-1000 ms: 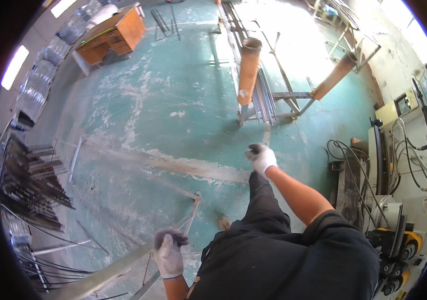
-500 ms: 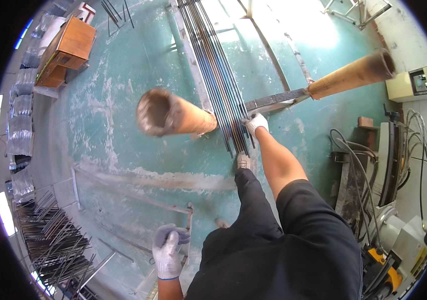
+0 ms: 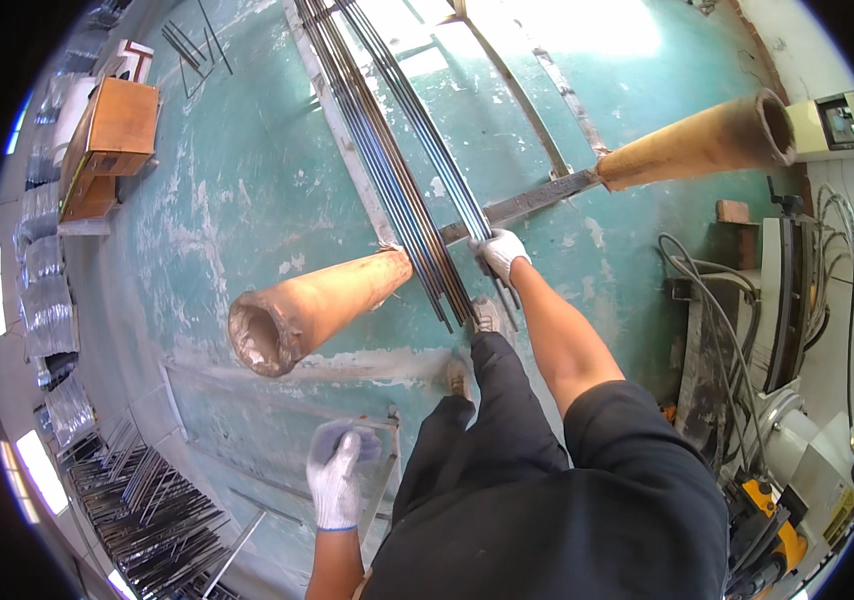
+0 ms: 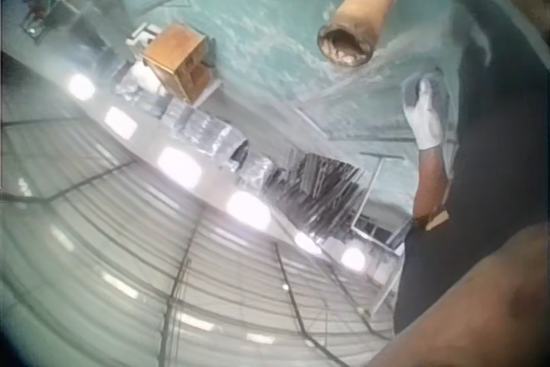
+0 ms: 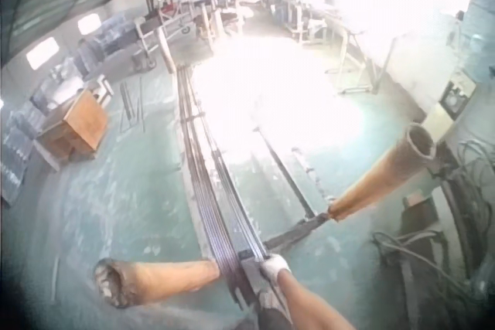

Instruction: The person repeatedly feeds bundles of long metal rods into a yellow and grey bending machine, operates the machine to bend them, and then removes the bent rods to place them on a nearby rack. The process is repeated continuously throughout the clip.

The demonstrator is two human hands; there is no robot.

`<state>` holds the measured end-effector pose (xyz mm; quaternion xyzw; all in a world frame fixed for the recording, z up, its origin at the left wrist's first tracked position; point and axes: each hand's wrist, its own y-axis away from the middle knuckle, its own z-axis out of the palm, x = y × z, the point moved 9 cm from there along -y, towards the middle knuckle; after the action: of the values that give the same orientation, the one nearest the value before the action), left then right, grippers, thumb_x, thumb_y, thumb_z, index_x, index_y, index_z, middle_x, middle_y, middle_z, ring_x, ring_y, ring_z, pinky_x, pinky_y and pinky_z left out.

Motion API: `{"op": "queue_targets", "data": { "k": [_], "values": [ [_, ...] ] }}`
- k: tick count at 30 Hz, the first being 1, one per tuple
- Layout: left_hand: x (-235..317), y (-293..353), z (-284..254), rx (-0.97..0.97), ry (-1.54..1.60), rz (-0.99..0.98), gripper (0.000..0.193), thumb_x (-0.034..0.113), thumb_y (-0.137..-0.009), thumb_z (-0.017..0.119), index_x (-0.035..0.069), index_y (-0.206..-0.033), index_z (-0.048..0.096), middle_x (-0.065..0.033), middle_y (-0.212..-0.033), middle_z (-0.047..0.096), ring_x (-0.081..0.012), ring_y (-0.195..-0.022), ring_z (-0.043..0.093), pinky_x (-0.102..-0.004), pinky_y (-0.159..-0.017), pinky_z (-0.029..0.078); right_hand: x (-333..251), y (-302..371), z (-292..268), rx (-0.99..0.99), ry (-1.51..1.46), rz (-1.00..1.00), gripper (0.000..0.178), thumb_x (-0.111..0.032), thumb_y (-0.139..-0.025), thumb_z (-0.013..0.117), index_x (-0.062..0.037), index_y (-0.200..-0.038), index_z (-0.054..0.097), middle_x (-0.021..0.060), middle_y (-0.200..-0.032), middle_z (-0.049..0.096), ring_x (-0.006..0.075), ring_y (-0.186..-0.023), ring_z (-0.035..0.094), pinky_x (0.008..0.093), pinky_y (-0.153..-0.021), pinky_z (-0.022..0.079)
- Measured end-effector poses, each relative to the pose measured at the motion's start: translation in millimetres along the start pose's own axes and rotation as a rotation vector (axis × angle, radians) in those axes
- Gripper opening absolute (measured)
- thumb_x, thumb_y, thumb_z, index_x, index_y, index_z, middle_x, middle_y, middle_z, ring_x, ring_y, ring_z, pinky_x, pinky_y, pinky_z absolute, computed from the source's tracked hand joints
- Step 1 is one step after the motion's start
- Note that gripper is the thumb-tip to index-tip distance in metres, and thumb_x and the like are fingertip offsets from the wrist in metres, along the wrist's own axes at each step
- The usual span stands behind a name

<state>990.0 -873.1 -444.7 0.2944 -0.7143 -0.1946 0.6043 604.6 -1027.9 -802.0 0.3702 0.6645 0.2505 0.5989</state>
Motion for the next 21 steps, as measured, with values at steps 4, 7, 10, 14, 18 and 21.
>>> {"op": "queue_targets", "data": {
  "k": [4, 7, 10, 14, 18, 21],
  "values": [
    [2.4, -3.7, 36.2, -0.145, 0.013, -0.025, 0.024, 0.01, -0.107, 0.072, -0.002, -0.127, 0.067, -0.0149, -0.106, 0.077, -0.0239, -0.091, 0.077, -0.0375, -0.084, 0.063, -24.2, 88.2, -48.9, 0.283, 0.345, -0.107, 0.068, -0.063, -0.096, 0.077, 0.0005, -0.12, 0.081, 0.0273, -0.108, 0.081, 0.0458, -0.102, 0.078, 0.0495, -0.091, 0.061],
    [-10.3, -4.0, 72.7, -0.31, -0.014, 0.005, 0.024, 0.012, -0.108, 0.071, -0.002, -0.127, 0.067, -0.0162, -0.106, 0.077, -0.0242, -0.09, 0.077, -0.0378, -0.082, 0.064, 27.7, 178.2, -75.7, 0.322, 0.44, 0.068, 0.067, -0.064, -0.096, 0.076, -0.0014, -0.12, 0.082, 0.0293, -0.111, 0.08, 0.0482, -0.108, 0.077, 0.0519, -0.094, 0.061],
    [-35.3, -6.6, 106.8, -0.472, -0.039, 0.002, 0.023, 0.014, -0.109, 0.071, 0.0, -0.126, 0.066, -0.0168, -0.105, 0.077, -0.0246, -0.09, 0.077, -0.0375, -0.08, 0.064, 128.8, 300.4, -93.2, 0.414, 0.468, 0.097, 0.063, -0.061, -0.097, 0.075, -0.0021, -0.116, 0.081, 0.0303, -0.109, 0.079, 0.0484, -0.108, 0.076, 0.055, -0.093, 0.061],
    [-97.6, -10.7, 142.9, -0.606, 0.003, -0.124, 0.024, 0.018, -0.109, 0.071, 0.002, -0.126, 0.065, -0.0159, -0.104, 0.076, -0.0253, -0.09, 0.076, -0.0392, -0.081, 0.064, 284.3, 496.8, -92.0, 0.378, 0.57, 0.378, 0.061, -0.061, -0.099, 0.073, -0.0015, -0.111, 0.082, 0.0304, -0.106, 0.078, 0.0495, -0.107, 0.075, 0.055, -0.092, 0.061],
    [-170.4, -33.6, 195.7, -0.718, 0.035, -0.265, 0.032, 0.032, -0.11, 0.071, 0.008, -0.13, 0.065, -0.0158, -0.114, 0.076, -0.0322, -0.102, 0.074, -0.0527, -0.092, 0.06, 417.1, 719.0, -67.9, 0.464, 0.61, 0.567, 0.046, -0.055, -0.097, 0.076, -0.0098, -0.103, 0.082, 0.0242, -0.103, 0.08, 0.0466, -0.104, 0.077, 0.0539, -0.093, 0.062],
    [-199.8, -24.9, 247.0, -0.804, 0.314, -0.467, 0.03, 0.038, -0.11, 0.068, 0.009, -0.119, 0.068, -0.0137, -0.109, 0.074, -0.0344, -0.1, 0.073, -0.0566, -0.094, 0.058, 491.3, 834.2, -47.1, 0.52, 0.615, 0.598, 0.031, -0.043, -0.092, 0.081, -0.0136, -0.1, 0.081, 0.0195, -0.1, 0.081, 0.0431, -0.1, 0.078, 0.0509, -0.092, 0.062]
  ]
}}
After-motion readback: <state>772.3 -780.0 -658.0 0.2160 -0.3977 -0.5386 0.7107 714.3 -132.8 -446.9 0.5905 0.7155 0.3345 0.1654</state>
